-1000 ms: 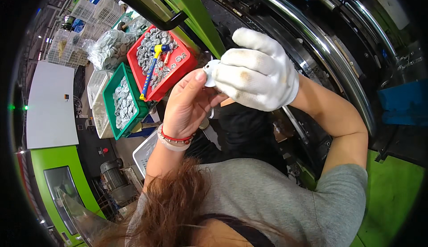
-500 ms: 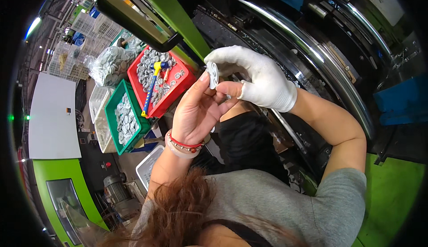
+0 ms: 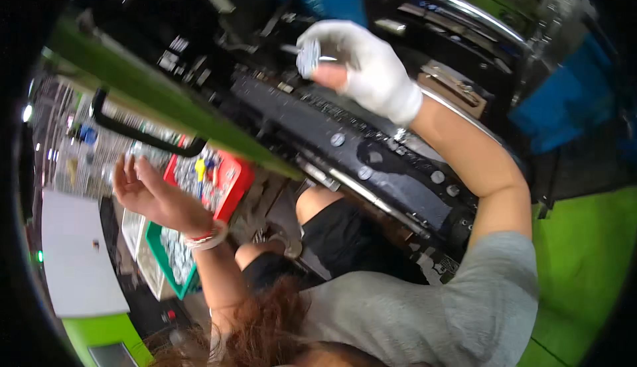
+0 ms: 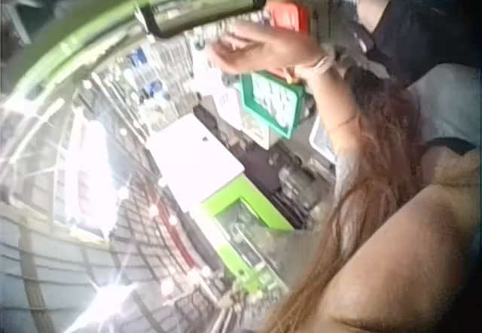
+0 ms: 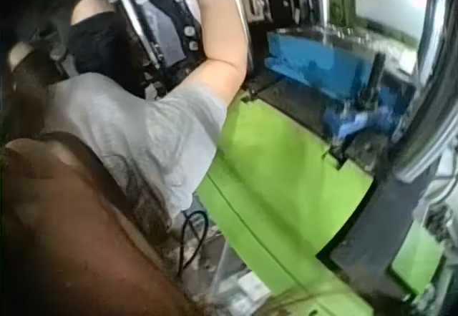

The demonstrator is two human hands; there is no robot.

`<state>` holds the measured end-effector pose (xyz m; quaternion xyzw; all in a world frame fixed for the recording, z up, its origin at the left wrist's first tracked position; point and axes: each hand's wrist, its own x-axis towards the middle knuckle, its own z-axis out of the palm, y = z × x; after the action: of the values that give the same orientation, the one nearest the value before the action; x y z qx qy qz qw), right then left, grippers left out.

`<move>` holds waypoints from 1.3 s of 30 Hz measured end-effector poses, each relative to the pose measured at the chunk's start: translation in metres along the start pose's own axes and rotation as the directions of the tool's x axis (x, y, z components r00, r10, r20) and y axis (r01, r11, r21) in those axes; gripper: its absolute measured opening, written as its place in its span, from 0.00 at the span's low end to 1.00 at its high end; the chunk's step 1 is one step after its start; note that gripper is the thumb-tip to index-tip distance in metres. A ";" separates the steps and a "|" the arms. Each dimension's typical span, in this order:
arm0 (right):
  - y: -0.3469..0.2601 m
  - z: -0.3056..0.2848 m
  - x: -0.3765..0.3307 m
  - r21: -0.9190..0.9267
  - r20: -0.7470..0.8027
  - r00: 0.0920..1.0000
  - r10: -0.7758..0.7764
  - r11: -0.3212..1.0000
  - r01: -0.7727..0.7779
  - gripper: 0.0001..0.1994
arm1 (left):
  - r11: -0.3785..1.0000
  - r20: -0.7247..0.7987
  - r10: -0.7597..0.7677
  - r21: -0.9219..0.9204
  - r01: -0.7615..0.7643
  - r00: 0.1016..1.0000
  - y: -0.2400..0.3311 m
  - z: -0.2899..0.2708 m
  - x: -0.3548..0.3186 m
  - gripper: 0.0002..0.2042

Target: Inspect electronic components and place them into an injection molding machine for assembly.

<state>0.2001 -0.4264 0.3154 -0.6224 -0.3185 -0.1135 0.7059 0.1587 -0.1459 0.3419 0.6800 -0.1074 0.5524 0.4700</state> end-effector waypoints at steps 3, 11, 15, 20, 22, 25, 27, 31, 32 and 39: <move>0.020 -0.092 0.030 -0.225 -0.361 0.921 -0.145 0.972 0.065 0.19 | 0.959 0.104 -0.219 -0.159 0.234 0.970 -0.013 0.025 0.019 0.18; 0.116 -0.300 0.054 -0.591 -0.604 0.776 -0.182 0.756 -0.282 0.25 | 0.965 0.048 -0.243 -0.093 0.246 0.969 -0.069 0.026 0.018 0.11; 0.129 -0.292 0.081 -0.429 -0.639 0.767 -0.053 0.853 -0.298 0.26 | 0.992 -0.040 -0.123 -0.002 0.123 0.992 -0.071 0.019 0.023 0.12; 0.139 -0.306 0.080 -0.474 -0.597 0.801 -0.047 0.825 -0.306 0.23 | 0.955 -0.021 -0.280 -0.108 0.276 0.960 -0.063 0.027 0.020 0.14; 0.143 -0.314 0.079 -0.548 -0.597 0.797 -0.092 0.772 -0.322 0.23 | 0.954 -0.027 -0.286 -0.102 0.282 0.958 -0.066 0.028 0.020 0.15; 0.145 -0.320 0.082 -0.636 -0.593 0.795 -0.130 0.681 -0.363 0.24 | 0.972 -0.066 -0.210 -0.117 0.202 0.975 -0.073 0.027 0.022 0.14; 0.142 -0.323 0.081 -0.656 -0.596 0.793 -0.123 0.644 -0.393 0.25 | 0.966 -0.055 -0.242 -0.103 0.235 0.969 -0.067 0.030 0.019 0.14; 0.131 -0.315 0.094 -0.623 -0.573 0.819 0.038 0.629 -0.465 0.24 | 0.970 -0.067 -0.213 -0.138 0.203 0.975 -0.066 0.025 0.021 0.14; 0.131 -0.318 0.096 -0.653 -0.554 0.832 0.033 0.602 -0.459 0.23 | 0.960 -0.067 -0.253 -0.141 0.242 0.965 -0.063 0.026 0.021 0.14; 0.149 -0.318 0.093 -0.609 -0.683 0.718 -0.136 0.650 -0.455 0.16 | 0.949 -0.037 -0.286 -0.146 0.278 0.958 -0.069 0.036 0.017 0.14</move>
<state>0.4534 -0.6768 0.2431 -0.7951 0.0970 -0.3825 0.4605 0.2344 -0.1299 0.3222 0.6376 -0.0339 0.4902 0.5934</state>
